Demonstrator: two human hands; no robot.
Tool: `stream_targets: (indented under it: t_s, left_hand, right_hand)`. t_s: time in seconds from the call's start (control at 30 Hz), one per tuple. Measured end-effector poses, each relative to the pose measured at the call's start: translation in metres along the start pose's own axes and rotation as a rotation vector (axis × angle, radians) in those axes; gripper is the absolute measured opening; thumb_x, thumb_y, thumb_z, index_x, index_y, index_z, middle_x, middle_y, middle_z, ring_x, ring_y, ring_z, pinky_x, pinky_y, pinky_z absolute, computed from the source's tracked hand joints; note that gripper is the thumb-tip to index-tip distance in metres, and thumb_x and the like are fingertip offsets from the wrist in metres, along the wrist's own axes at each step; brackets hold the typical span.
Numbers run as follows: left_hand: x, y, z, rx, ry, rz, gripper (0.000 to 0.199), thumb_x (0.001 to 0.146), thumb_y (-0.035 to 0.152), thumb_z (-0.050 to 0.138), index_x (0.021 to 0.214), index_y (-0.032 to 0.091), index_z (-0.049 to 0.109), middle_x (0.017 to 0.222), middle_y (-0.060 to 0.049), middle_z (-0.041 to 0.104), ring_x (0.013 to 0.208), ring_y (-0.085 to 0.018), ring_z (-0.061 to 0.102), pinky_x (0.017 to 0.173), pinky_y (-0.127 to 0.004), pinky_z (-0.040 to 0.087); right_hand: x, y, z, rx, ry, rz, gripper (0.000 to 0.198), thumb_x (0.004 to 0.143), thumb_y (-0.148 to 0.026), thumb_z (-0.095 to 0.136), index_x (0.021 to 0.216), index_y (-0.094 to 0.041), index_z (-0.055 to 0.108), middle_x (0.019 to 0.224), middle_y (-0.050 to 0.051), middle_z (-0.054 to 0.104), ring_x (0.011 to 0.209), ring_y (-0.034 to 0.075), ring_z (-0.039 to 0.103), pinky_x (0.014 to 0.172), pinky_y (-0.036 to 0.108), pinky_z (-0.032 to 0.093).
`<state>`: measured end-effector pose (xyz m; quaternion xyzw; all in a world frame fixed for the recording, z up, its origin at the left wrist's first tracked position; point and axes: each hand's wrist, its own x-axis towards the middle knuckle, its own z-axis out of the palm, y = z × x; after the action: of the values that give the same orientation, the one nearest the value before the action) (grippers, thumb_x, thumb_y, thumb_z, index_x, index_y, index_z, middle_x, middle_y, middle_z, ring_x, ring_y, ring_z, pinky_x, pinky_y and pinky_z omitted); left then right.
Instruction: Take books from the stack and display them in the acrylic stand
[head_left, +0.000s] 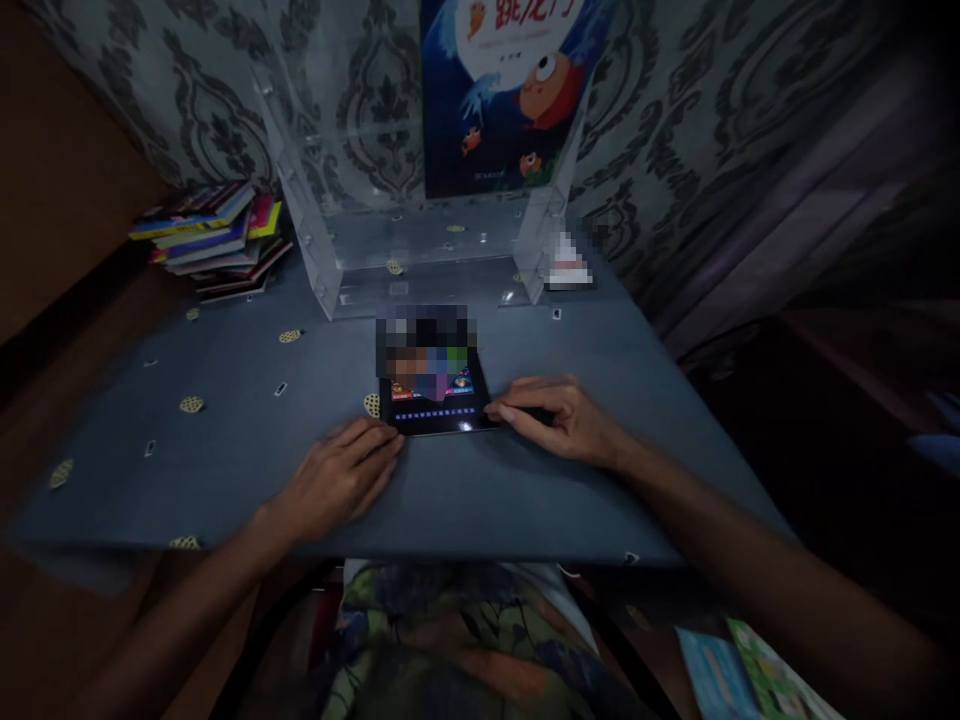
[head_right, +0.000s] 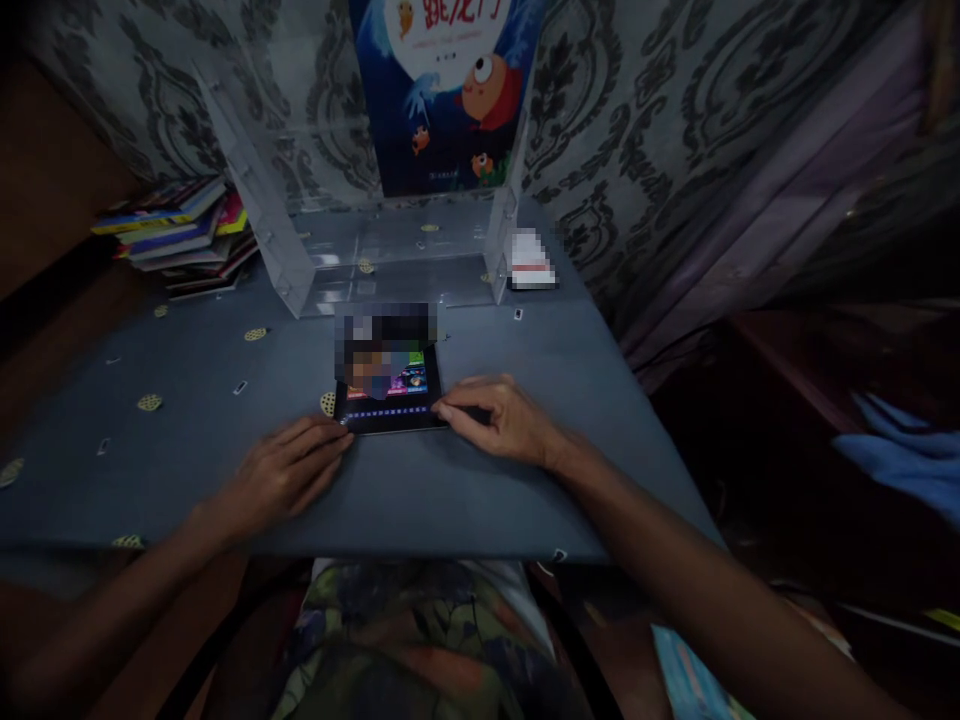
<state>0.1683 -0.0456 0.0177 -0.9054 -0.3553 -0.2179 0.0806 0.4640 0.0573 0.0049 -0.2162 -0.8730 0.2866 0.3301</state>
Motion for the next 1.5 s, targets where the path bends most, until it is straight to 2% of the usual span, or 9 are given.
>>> stream_targets:
  t_s: [0.17, 0.3, 0.37, 0.43, 0.57, 0.73, 0.9, 1.2, 1.5]
  left_hand:
    - [-0.004, -0.003, 0.000, -0.084, 0.050, -0.035, 0.022, 0.097, 0.011, 0.053, 0.114, 0.010, 0.067, 0.102, -0.011, 0.072, 0.098, -0.020, 0.067, 0.085, -0.035, 0.062]
    - [-0.007, -0.001, 0.003, -0.071, 0.071, -0.051, 0.023, 0.097, 0.012, 0.053, 0.115, 0.010, 0.067, 0.103, -0.010, 0.072, 0.097, -0.019, 0.069, 0.086, -0.034, 0.062]
    - [-0.009, 0.001, 0.004, -0.052, 0.074, -0.059, 0.024, 0.098, 0.012, 0.052, 0.117, 0.010, 0.066, 0.105, -0.010, 0.072, 0.097, -0.019, 0.069, 0.086, -0.033, 0.061]
    - [-0.010, 0.002, 0.004, -0.038, 0.069, -0.072, 0.024, 0.098, 0.013, 0.051, 0.117, 0.009, 0.065, 0.107, -0.011, 0.072, 0.096, -0.019, 0.069, 0.085, -0.033, 0.061]
    - [-0.011, 0.005, 0.003, -0.051, 0.039, -0.094, 0.024, 0.099, 0.015, 0.048, 0.114, 0.009, 0.066, 0.106, -0.012, 0.071, 0.096, -0.021, 0.068, 0.084, -0.033, 0.061]
    - [-0.010, 0.006, 0.004, -0.041, 0.027, -0.132, 0.022, 0.098, 0.014, 0.047, 0.098, 0.012, 0.068, 0.092, -0.009, 0.069, 0.085, -0.020, 0.067, 0.074, -0.032, 0.060]
    - [-0.010, 0.006, 0.005, -0.063, 0.059, -0.140, 0.024, 0.099, 0.014, 0.047, 0.115, 0.011, 0.065, 0.100, -0.009, 0.071, 0.086, -0.019, 0.068, 0.074, -0.031, 0.060]
    - [-0.015, 0.004, 0.009, -0.044, 0.057, -0.140, 0.027, 0.098, 0.013, 0.048, 0.121, 0.012, 0.064, 0.112, -0.010, 0.072, 0.100, -0.020, 0.069, 0.083, -0.031, 0.061]
    - [-0.006, 0.000, 0.008, -0.187, 0.118, -0.169, 0.028, 0.099, 0.014, 0.046, 0.116, 0.019, 0.067, 0.100, -0.007, 0.072, 0.089, -0.017, 0.069, 0.079, -0.030, 0.061]
  right_hand:
    - [0.003, -0.002, 0.003, -0.033, 0.037, -0.026, 0.028, 0.099, -0.027, 0.053, 0.081, -0.019, 0.072, 0.070, 0.003, 0.070, 0.061, 0.013, 0.063, 0.058, 0.025, 0.048]
    - [0.015, -0.012, 0.012, -0.160, 0.016, -0.143, 0.026, 0.099, -0.022, 0.052, 0.084, -0.017, 0.073, 0.071, 0.004, 0.072, 0.063, 0.015, 0.064, 0.064, 0.029, 0.051]
    - [0.024, -0.019, 0.023, -0.166, -0.050, -0.199, 0.026, 0.100, -0.023, 0.051, 0.092, -0.016, 0.074, 0.079, 0.006, 0.075, 0.073, 0.018, 0.068, 0.073, 0.032, 0.055]
    - [0.034, -0.027, 0.036, -0.157, -0.147, -0.207, 0.027, 0.101, -0.028, 0.050, 0.111, -0.015, 0.072, 0.101, 0.010, 0.077, 0.098, 0.021, 0.071, 0.090, 0.038, 0.055]
    - [0.053, -0.035, 0.060, -0.168, -0.366, -0.169, 0.051, 0.101, -0.043, 0.051, 0.142, -0.012, 0.054, 0.145, 0.017, 0.058, 0.139, 0.026, 0.050, 0.116, 0.047, 0.039]
    - [0.076, -0.027, 0.068, -0.122, -0.461, -0.133, 0.054, 0.105, -0.046, 0.039, 0.146, -0.012, 0.050, 0.148, 0.015, 0.055, 0.145, 0.022, 0.042, 0.125, 0.045, 0.025]
    - [0.102, -0.010, 0.061, -0.100, -0.506, -0.105, 0.056, 0.104, -0.053, 0.040, 0.143, -0.016, 0.055, 0.149, 0.013, 0.055, 0.149, 0.024, 0.036, 0.125, 0.047, 0.023]
    - [0.130, 0.045, 0.058, -0.226, -0.363, 0.009, 0.051, 0.103, -0.044, 0.044, 0.146, -0.018, 0.051, 0.159, 0.013, 0.041, 0.151, 0.025, 0.032, 0.125, 0.049, 0.025]
    - [0.083, 0.066, 0.023, -0.341, -0.185, 0.184, 0.052, 0.103, -0.044, 0.041, 0.148, -0.019, 0.048, 0.160, 0.014, 0.040, 0.151, 0.026, 0.030, 0.124, 0.056, 0.023]
